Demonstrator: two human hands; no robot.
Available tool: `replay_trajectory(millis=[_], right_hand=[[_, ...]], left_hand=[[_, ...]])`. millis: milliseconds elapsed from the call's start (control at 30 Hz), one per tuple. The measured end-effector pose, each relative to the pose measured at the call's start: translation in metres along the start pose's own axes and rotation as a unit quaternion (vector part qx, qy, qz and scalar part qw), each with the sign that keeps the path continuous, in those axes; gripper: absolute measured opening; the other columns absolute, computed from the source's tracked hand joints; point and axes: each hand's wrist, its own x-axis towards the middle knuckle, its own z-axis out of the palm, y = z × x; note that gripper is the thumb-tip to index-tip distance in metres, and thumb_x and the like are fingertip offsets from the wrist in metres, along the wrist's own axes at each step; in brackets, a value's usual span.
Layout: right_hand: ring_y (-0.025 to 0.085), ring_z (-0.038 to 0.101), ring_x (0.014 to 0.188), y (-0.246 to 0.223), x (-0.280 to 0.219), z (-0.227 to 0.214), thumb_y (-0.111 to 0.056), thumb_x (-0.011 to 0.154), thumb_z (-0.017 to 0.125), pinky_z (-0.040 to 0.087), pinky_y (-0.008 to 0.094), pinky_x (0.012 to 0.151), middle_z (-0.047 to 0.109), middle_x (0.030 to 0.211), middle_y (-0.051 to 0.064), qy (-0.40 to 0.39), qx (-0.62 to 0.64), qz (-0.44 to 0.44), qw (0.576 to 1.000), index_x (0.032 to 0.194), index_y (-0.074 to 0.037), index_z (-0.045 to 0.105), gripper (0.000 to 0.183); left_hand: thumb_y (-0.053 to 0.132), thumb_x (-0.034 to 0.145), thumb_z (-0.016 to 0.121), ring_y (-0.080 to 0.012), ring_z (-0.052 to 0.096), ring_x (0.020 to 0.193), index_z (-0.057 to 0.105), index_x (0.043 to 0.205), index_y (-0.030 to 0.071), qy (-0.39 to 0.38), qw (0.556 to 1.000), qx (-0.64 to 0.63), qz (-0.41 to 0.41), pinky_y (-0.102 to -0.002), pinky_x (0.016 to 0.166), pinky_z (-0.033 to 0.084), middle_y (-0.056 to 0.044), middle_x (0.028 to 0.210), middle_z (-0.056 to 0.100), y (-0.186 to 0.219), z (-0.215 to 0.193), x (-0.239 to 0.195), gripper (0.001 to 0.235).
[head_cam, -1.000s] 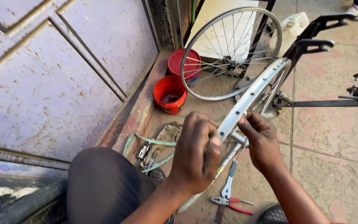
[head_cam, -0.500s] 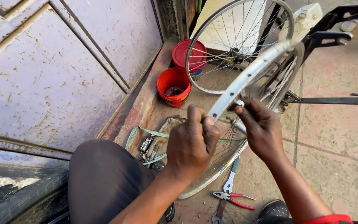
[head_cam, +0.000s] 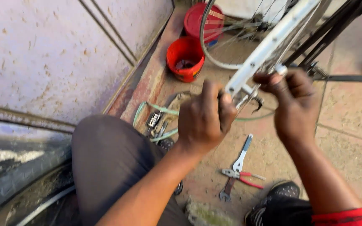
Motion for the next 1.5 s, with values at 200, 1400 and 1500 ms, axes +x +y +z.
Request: replay_trajectory(millis=[200, 1400, 1500], right_hand=[[0.015, 0.063, 0.084, -0.011, -0.005, -0.012, -0.014, 0.121, 0.042, 0.058, 0.026, 0.084, 0.061, 0.1, 0.006, 0.001, 0.036, 0.013, 0.999, 0.114, -0.009, 0.047, 0.01], [0.01, 0.057, 0.083, -0.036, -0.014, 0.03, -0.015, 0.103, 0.053, 0.048, 0.027, 0.086, 0.063, 0.092, 0.004, -0.188, 0.298, 0.131, 0.927, 0.099, -0.004, 0.063, 0.015], [0.01, 0.057, 0.079, -0.034, -0.014, 0.033, -0.011, 0.1, 0.057, 0.047, 0.024, 0.081, 0.064, 0.088, 0.004, -0.147, 0.32, 0.161, 0.922, 0.102, -0.002, 0.065, 0.012]], left_hand=[[0.012, 0.095, 0.045, -0.0209, 0.047, 0.046, 0.041, 0.099, 0.007, 0.008, 0.999, -0.049, 0.004, -0.04, 0.049, 0.037, -0.004, 0.062, 0.047, -0.013, -0.004, 0.004, 0.007], [0.016, 0.097, 0.061, -0.0279, 0.063, 0.106, 0.054, 0.109, 0.006, 0.031, 0.998, -0.004, 0.053, -0.044, 0.095, 0.054, -0.013, 0.127, 0.05, -0.008, -0.005, 0.003, 0.017], [0.013, 0.095, 0.064, -0.0291, 0.06, 0.114, 0.057, 0.111, 0.007, 0.018, 0.998, -0.016, 0.055, -0.044, 0.101, 0.053, -0.012, 0.128, 0.049, -0.009, -0.009, 0.004, 0.019]])
